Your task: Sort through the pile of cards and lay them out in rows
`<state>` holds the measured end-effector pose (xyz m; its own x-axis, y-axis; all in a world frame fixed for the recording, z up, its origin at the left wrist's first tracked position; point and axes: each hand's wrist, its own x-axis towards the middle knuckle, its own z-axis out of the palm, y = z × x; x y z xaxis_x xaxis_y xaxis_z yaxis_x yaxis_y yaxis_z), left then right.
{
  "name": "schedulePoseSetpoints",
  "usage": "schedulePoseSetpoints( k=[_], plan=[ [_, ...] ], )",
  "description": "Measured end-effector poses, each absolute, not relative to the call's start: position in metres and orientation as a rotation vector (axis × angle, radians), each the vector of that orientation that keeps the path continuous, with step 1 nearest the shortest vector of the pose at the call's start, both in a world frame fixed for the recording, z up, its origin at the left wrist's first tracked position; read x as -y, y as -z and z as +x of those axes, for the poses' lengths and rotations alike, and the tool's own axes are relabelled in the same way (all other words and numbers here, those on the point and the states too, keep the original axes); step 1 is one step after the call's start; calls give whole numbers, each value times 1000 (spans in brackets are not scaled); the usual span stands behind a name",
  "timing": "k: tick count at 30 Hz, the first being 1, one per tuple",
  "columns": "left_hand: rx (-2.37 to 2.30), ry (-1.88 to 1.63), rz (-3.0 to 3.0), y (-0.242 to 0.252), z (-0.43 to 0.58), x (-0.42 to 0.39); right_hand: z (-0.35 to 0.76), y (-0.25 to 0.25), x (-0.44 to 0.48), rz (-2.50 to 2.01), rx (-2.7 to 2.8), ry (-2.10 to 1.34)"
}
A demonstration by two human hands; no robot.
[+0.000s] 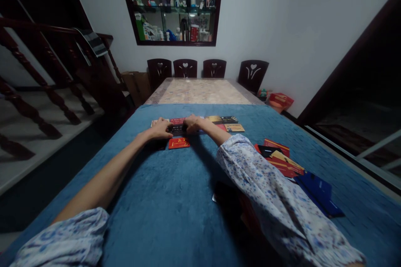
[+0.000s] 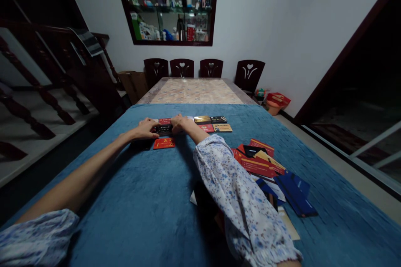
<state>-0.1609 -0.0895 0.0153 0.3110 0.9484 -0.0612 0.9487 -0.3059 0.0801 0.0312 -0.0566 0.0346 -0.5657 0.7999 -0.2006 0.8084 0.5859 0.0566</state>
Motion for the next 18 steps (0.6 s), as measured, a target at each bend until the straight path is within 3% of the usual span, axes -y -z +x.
schedulePoseSetpoints(
  k=[5, 13, 18],
  plan=[
    [-1793, -116, 2493, -14, -163, 91, 35, -40, 58, 1353, -2617, 74],
    [-1696, -720, 2701, -2, -159, 89, 54, -48, 75, 1268, -2875, -55],
    [-1497, -908, 2827, 3, -137, 96, 70, -44, 96, 1297, -2952, -133]
  ],
)
